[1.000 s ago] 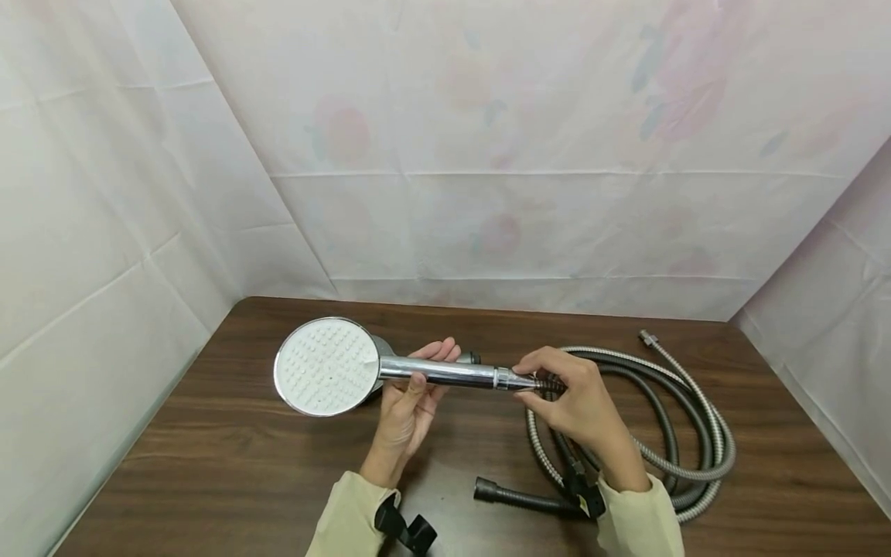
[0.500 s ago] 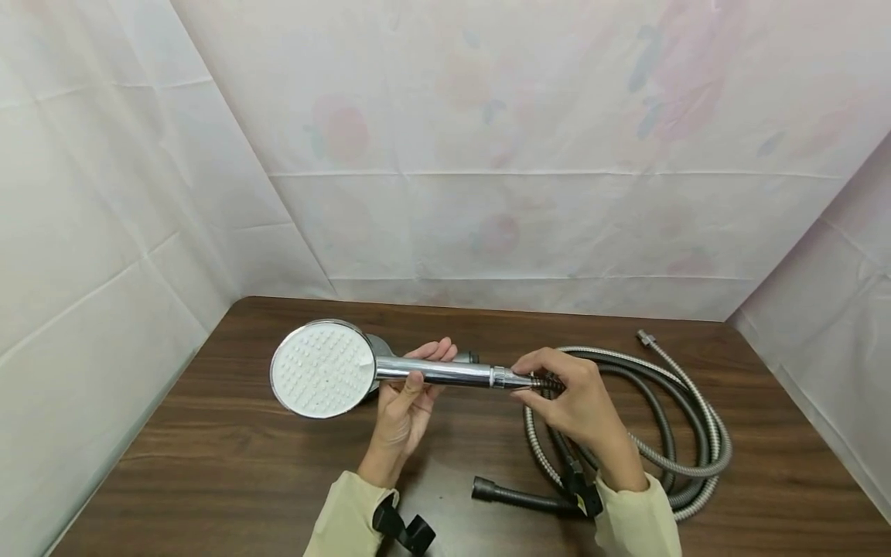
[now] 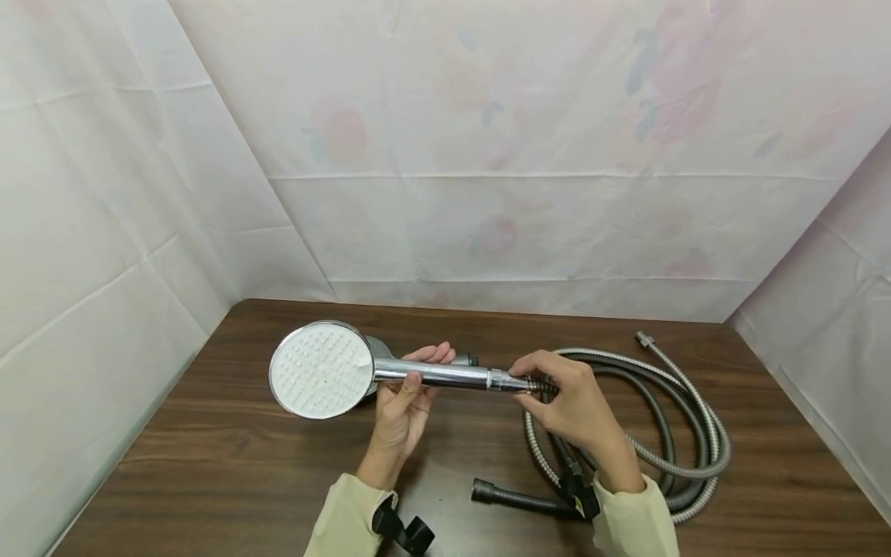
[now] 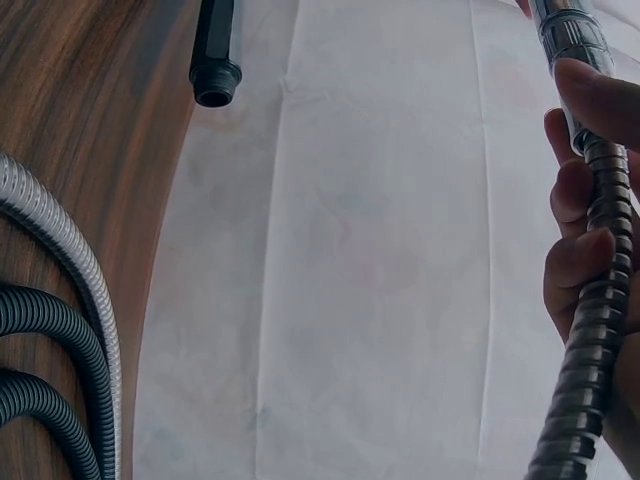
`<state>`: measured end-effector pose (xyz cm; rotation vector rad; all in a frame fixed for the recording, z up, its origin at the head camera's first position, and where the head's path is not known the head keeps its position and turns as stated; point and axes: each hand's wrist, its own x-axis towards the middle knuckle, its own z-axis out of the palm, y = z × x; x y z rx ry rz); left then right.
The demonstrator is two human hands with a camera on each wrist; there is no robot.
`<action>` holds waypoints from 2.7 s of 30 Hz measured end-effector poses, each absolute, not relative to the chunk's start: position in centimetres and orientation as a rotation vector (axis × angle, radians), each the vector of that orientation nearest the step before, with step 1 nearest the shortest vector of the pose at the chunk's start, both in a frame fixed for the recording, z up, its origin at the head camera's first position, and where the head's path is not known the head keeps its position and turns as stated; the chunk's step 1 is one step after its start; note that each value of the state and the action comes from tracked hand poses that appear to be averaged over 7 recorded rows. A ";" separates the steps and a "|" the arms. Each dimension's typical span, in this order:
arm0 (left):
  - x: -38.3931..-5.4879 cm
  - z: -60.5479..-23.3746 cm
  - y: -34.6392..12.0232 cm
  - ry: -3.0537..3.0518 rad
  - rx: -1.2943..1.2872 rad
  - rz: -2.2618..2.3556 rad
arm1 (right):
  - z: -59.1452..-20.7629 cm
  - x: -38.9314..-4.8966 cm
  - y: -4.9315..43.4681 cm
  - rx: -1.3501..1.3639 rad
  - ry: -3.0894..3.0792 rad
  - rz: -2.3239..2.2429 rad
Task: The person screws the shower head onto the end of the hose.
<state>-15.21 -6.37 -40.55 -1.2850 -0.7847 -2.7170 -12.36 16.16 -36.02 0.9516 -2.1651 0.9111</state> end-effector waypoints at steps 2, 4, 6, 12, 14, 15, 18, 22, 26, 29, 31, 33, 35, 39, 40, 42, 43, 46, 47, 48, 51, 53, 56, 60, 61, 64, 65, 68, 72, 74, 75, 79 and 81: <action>-15.2 -40.6 -6.4 -0.813 -1.281 -2.697 | -36.0 -12.3 16.2 0.945 -2.168 0.904; -15.3 -40.6 -6.3 -0.834 -1.274 -2.682 | -36.0 -12.3 16.2 0.943 -2.168 0.900; -15.3 -40.7 -6.3 -0.849 -1.271 -2.667 | -36.1 -12.3 16.2 0.944 -2.167 0.899; -15.5 -40.9 -6.4 -0.885 -1.261 -2.631 | -36.3 -12.4 16.1 0.959 -2.158 0.906; -15.5 -40.9 -6.4 -0.892 -1.254 -2.629 | -36.4 -12.5 16.1 0.961 -2.155 0.909; -15.5 -40.9 -6.4 -0.896 -1.247 -2.629 | -36.4 -12.5 16.1 0.961 -2.153 0.910; -15.4 -40.9 -6.4 -0.903 -1.237 -2.619 | -36.4 -12.5 16.0 0.962 -2.151 0.909; -15.4 -40.9 -6.4 -0.912 -1.210 -2.601 | -36.5 -12.5 15.9 0.964 -2.160 0.905; -15.4 -41.0 -6.4 -0.907 -1.205 -2.599 | -36.5 -12.5 15.9 0.960 -2.167 0.905; -15.4 -40.9 -6.4 -0.902 -1.215 -2.608 | -36.6 -12.6 15.9 0.957 -2.164 0.906; -15.4 -40.9 -6.4 -0.901 -1.221 -2.610 | -36.6 -12.6 16.0 0.957 -2.163 0.905; -15.4 -40.9 -6.4 -0.902 -1.222 -2.607 | -36.6 -12.6 16.0 0.958 -2.163 0.905; -15.4 -40.9 -6.4 -0.900 -1.224 -2.606 | -36.7 -12.6 16.1 0.958 -2.162 0.911; -15.4 -40.9 -6.4 -0.890 -1.225 -2.613 | -36.7 -12.6 16.2 0.959 -2.156 0.935; -15.4 -40.9 -6.4 -0.888 -1.227 -2.614 | -36.7 -12.6 16.2 0.960 -2.154 0.940; -15.4 -41.0 -6.4 -0.886 -1.230 -2.614 | -36.8 -12.7 16.2 0.965 -2.153 0.945; -15.4 -41.0 -6.4 -0.886 -1.232 -2.613 | -36.8 -12.7 16.3 0.967 -2.153 0.946; -15.3 -41.0 -6.4 -0.884 -1.237 -2.614 | -36.8 -12.6 16.3 0.972 -2.158 0.946; -15.3 -41.0 -6.4 -0.883 -1.239 -2.615 | -36.8 -12.6 16.3 0.972 -2.162 0.943; -15.3 -40.9 -6.4 -0.881 -1.245 -2.612 | -36.8 -12.6 16.3 0.972 -2.167 0.941; -15.4 -40.9 -6.5 -0.875 -1.251 -2.614 | -36.8 -12.7 16.2 0.970 -2.183 0.915; -15.4 -40.9 -6.5 -0.873 -1.258 -2.609 | -36.9 -12.7 16.1 0.968 -2.182 0.885; -15.5 -40.9 -6.6 -0.873 -1.261 -2.607 | -37.0 -12.8 15.9 0.968 -2.157 0.840; -15.7 -40.9 -6.5 -0.863 -1.276 -2.611 | -36.9 -13.0 15.9 0.969 -2.119 0.818; -15.8 -40.9 -6.5 -0.859 -1.282 -2.610 | -36.9 -13.0 15.9 0.968 -2.114 0.820; -15.9 -40.9 -6.5 -0.848 -1.289 -2.618 | -36.9 -13.0 15.9 0.961 -2.108 0.816; -15.9 -40.9 -6.5 -0.845 -1.290 -2.620 | -36.9 -13.0 15.9 0.961 -2.106 0.814; -15.8 -40.8 -6.5 -0.841 -1.286 -2.629 | -36.9 -13.1 15.8 0.983 -2.089 0.804; -15.7 -40.8 -6.4 -0.837 -1.278 -2.637 | -36.9 -13.1 15.6 1.028 -2.047 0.798; -15.7 -40.8 -6.4 -0.836 -1.272 -2.640 | -36.9 -13.2 15.5 1.039 -2.023 0.803; -15.7 -40.8 -6.4 -0.837 -1.272 -2.640 | -36.9 -13.2 15.5 1.043 -2.013 0.808; -15.8 -40.8 -6.4 -0.845 -1.278 -2.631 | -36.9 -13.2 15.5 1.055 -2.001 0.833; -15.8 -40.8 -6.4 -0.851 -1.280 -2.621 | -36.9 -13.2 15.5 1.056 -2.025 0.848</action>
